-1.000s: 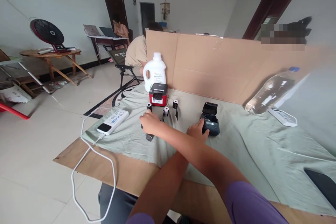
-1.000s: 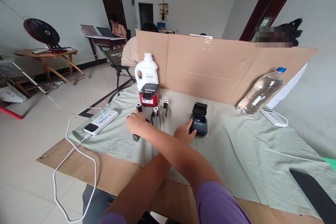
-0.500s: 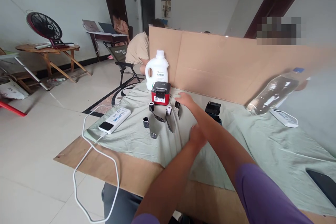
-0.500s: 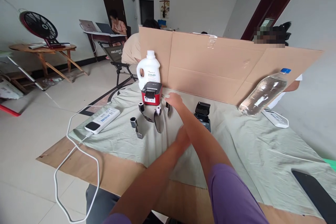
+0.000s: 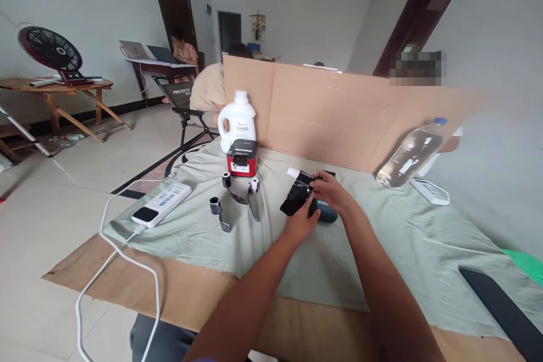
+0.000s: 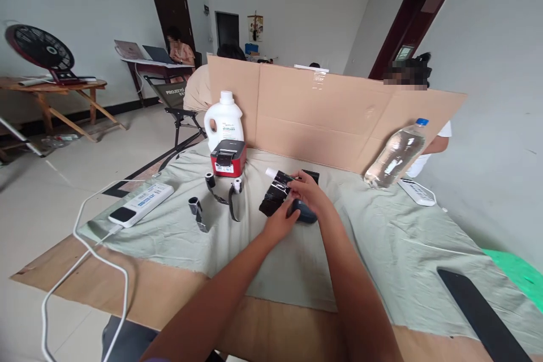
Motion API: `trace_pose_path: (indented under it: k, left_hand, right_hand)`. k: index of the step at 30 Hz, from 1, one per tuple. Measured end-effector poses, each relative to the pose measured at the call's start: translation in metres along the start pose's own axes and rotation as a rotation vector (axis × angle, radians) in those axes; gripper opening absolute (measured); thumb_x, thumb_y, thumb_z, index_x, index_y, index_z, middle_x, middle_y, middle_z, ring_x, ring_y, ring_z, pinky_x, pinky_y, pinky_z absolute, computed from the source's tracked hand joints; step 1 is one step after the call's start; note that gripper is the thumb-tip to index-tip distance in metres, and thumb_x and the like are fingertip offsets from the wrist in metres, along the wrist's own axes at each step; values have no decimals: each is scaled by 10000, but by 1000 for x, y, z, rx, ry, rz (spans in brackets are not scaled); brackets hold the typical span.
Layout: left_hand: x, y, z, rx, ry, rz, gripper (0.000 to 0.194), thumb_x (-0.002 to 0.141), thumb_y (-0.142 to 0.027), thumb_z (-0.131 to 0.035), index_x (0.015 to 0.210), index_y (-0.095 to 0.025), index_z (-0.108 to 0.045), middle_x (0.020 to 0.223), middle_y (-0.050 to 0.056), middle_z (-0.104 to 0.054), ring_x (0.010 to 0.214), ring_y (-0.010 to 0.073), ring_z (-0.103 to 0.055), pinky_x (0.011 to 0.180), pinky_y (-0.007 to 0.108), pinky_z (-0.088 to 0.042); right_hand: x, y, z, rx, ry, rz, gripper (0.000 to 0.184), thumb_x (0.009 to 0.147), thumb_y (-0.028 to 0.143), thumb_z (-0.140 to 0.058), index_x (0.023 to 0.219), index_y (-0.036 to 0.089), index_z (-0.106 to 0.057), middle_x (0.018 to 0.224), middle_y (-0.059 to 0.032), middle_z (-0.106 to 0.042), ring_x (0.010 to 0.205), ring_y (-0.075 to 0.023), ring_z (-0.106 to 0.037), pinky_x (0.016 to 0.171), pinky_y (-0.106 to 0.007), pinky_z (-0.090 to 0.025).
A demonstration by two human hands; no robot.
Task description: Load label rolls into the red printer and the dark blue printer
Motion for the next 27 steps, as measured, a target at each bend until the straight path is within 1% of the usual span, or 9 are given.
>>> trace_pose_path:
  k: [3,6,8,10,13,16,22,25,27]
  left_hand:
    - [3,5,8,-282,-126,-24,370,869,-374,-679,1188,-188,-693,1101,119,-742,1011,264,-677,933,399,-510]
    - [5,7,20,-452,-233,-25,481,860,-424,-698,1266,-172,-640,1187,131,-728,831,185,-653,839,357,-529]
    - [5,4,27,-524,-254,-25,547,867,-477,-686,1314,-172,-607,1180,123,-729,726,138,-617,766,319,-524]
    - [4,-5,27,-589,-207,-61,565,863,-516,-686,1302,-169,-610,1036,85,-749,677,117,-608,712,281,-509]
    - [0,-15,21,-628,-134,-79,523,839,-539,-712,1183,-150,-647,801,28,-719,609,107,-591,632,253,-483]
    - [-3,-15,17,-651,-124,-54,491,813,-534,-739,1103,-150,-639,811,35,-727,570,98,-570,598,253,-475]
    - [1,-4,14,-651,-126,8,477,784,-465,-777,1118,-165,-616,848,28,-726,595,95,-584,625,254,-482]
    - [1,-2,12,-637,-125,10,474,771,-437,-793,1114,-173,-600,761,-7,-691,605,103,-604,615,244,-482]
    - [0,-4,10,-643,-104,2,454,771,-438,-794,1080,-181,-583,725,-17,-672,633,121,-637,607,243,-490]
  right_hand:
    - [-27,11,28,37,19,-16,406,624,300,-818,858,234,-493,700,61,-566,557,-98,-527,543,-245,-363]
    - [-38,20,48,-60,7,-40,376,637,317,-810,860,227,-521,688,57,-569,557,-99,-516,547,-249,-346]
    - [-41,24,55,-158,19,-46,326,666,325,-782,871,222,-551,677,55,-565,566,-98,-496,553,-250,-336]
    - [-44,26,55,-251,61,-62,281,691,323,-751,890,221,-581,691,49,-574,592,-103,-486,567,-252,-339]
    - [-47,23,52,-351,131,-95,243,712,306,-706,922,225,-615,701,44,-579,632,-114,-480,587,-256,-344]
    - [-46,21,55,-397,130,-90,232,716,291,-670,937,230,-634,687,48,-560,647,-119,-465,595,-256,-337]
    - [-37,8,77,-391,18,-129,221,710,297,-628,922,238,-643,709,38,-539,648,-128,-443,555,-256,-297]
    - [-32,2,78,-375,-38,-138,165,721,300,-589,870,235,-618,739,28,-545,696,-145,-483,577,-260,-344]
    - [-28,1,71,-388,-61,-95,151,752,336,-588,853,227,-609,797,17,-586,755,-155,-526,638,-271,-391]
Point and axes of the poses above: each hand's wrist, its own x-axis towards the middle knuckle, its own z-axis out of the back of the hand, y = z × x, the point moved 7 cm from there along x, towards the middle knuckle
